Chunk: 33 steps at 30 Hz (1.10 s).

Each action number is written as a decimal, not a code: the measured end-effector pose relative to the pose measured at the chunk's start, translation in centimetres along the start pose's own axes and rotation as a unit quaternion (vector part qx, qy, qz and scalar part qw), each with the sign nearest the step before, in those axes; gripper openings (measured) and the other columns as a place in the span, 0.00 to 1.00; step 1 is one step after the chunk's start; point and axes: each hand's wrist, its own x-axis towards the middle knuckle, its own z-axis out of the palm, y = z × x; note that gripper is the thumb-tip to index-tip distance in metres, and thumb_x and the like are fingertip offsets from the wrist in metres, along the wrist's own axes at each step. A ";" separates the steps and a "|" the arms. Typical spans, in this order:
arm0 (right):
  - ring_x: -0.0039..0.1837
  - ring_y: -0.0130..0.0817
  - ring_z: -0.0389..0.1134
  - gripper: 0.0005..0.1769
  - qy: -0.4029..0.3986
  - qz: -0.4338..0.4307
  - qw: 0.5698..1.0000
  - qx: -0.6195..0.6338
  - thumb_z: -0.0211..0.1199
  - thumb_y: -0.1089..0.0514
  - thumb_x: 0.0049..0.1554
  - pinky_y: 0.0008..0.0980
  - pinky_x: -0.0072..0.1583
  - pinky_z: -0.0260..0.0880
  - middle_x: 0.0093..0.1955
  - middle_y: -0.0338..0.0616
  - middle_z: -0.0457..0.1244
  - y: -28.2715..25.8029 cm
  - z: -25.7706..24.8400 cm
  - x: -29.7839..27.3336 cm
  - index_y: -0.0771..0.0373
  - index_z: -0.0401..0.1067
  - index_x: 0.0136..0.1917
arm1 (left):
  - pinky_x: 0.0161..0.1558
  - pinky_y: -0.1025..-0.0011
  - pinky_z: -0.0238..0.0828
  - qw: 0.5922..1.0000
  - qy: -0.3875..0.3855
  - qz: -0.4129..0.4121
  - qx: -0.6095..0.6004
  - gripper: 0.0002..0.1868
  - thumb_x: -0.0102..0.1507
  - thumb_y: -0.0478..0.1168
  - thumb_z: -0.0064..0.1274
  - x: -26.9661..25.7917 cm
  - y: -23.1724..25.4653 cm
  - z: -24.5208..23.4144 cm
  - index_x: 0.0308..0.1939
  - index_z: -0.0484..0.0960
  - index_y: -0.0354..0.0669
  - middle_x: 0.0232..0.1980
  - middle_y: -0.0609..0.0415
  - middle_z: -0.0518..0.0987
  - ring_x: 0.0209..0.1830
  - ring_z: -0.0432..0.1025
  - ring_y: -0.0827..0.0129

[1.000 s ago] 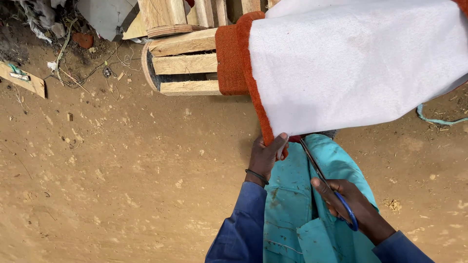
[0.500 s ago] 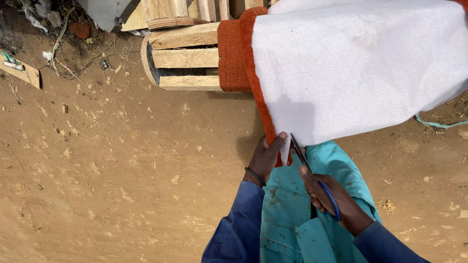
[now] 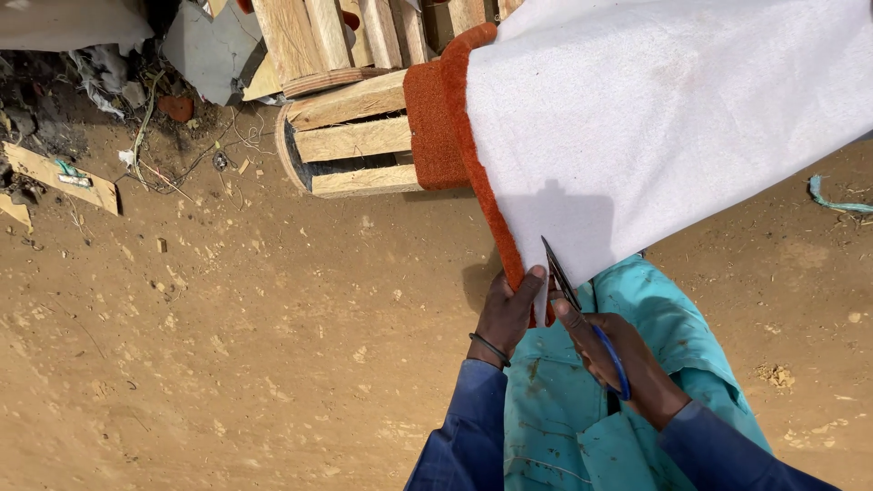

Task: Cutting upholstery fabric with scissors to fit a wooden furniture frame

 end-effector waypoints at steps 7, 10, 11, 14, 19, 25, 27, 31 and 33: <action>0.18 0.38 0.40 0.24 -0.288 -0.194 0.891 0.293 0.58 0.41 0.77 0.47 0.17 0.49 0.22 0.43 0.53 8.3 -1.4 8.5 0.54 0.74 0.43 | 0.57 0.53 0.82 1.000 -0.016 0.006 -0.003 0.29 0.80 0.62 0.61 0.8 -2.7 -1.1 0.61 0.87 0.36 0.48 0.39 0.88 0.50 0.83 0.56; 0.17 0.37 0.41 0.26 -0.247 -0.204 0.913 0.252 0.58 0.39 0.76 0.44 0.17 0.49 0.20 0.43 0.54 8.4 -1.6 8.3 0.53 0.74 0.40 | 0.56 0.56 0.83 0.999 -0.023 -0.020 0.017 0.29 0.81 0.65 0.59 0.1 -1.4 -1.1 0.58 0.86 0.39 0.48 0.39 0.88 0.51 0.83 0.56; 0.16 0.36 0.42 0.27 -0.224 -0.209 0.924 0.230 0.59 0.38 0.76 0.43 0.17 0.48 0.19 0.43 0.55 8.4 -1.8 8.2 0.52 0.75 0.39 | 0.57 0.53 0.82 0.999 -0.023 -0.025 0.036 0.33 0.80 0.68 0.59 -0.7 0.2 -0.7 0.59 0.85 0.37 0.48 0.38 0.88 0.51 0.83 0.54; 0.15 0.35 0.42 0.29 -0.177 -0.216 0.943 0.182 0.59 0.36 0.75 0.41 0.16 0.48 0.18 0.42 0.56 7.2 -1.8 8.3 0.51 0.75 0.37 | 0.56 0.51 0.82 0.998 -0.026 -0.028 0.058 0.36 0.79 0.70 0.59 -0.1 -1.1 -0.6 0.58 0.85 0.36 0.48 0.37 0.87 0.52 0.83 0.51; 0.14 0.32 0.43 0.33 -0.095 -0.219 0.965 0.105 0.59 0.32 0.74 0.38 0.16 0.47 0.15 0.42 0.57 4.8 -1.1 7.1 0.49 0.76 0.33 | 0.56 0.51 0.82 0.998 -0.022 -0.017 0.063 0.36 0.80 0.67 0.57 1.3 -4.5 -1.3 0.59 0.85 0.31 0.49 0.31 0.86 0.54 0.83 0.45; 0.19 0.24 0.40 0.30 -0.158 -0.175 0.950 0.203 0.59 0.33 0.75 0.36 0.21 0.43 0.17 0.30 0.50 2.2 -2.1 5.0 0.45 0.66 0.34 | 0.48 0.64 0.83 1.000 -0.024 -0.014 0.011 0.26 0.82 0.62 0.58 -0.3 -1.8 -0.4 0.48 0.87 0.42 0.40 0.42 0.88 0.43 0.84 0.63; 0.17 0.37 0.49 0.20 -0.247 -0.189 0.927 0.211 0.70 0.39 0.69 0.45 0.18 0.48 0.20 0.42 0.58 3.6 -3.1 6.8 0.51 0.81 0.40 | 0.47 0.63 0.83 1.000 -0.013 -0.018 0.015 0.26 0.81 0.60 0.59 -1.1 0.1 0.2 0.48 0.88 0.40 0.40 0.40 0.88 0.42 0.84 0.60; 0.17 0.38 0.51 0.20 -0.203 -0.173 0.952 0.152 0.70 0.38 0.69 0.44 0.19 0.49 0.21 0.42 0.60 4.3 -3.7 6.9 0.49 0.81 0.40 | 0.47 0.61 0.81 1.000 -0.006 0.007 0.008 0.24 0.82 0.55 0.58 -2.5 3.4 1.4 0.48 0.88 0.35 0.40 0.36 0.89 0.42 0.84 0.54; 0.18 0.39 0.55 0.20 -0.135 -0.156 0.975 0.084 0.70 0.36 0.68 0.44 0.20 0.51 0.21 0.41 0.63 4.7 -3.6 6.9 0.45 0.82 0.39 | 0.40 0.69 0.76 1.000 -0.024 -0.011 0.001 0.25 0.81 0.57 0.60 -4.5 6.7 1.8 0.38 0.84 0.42 0.31 0.49 0.83 0.33 0.77 0.69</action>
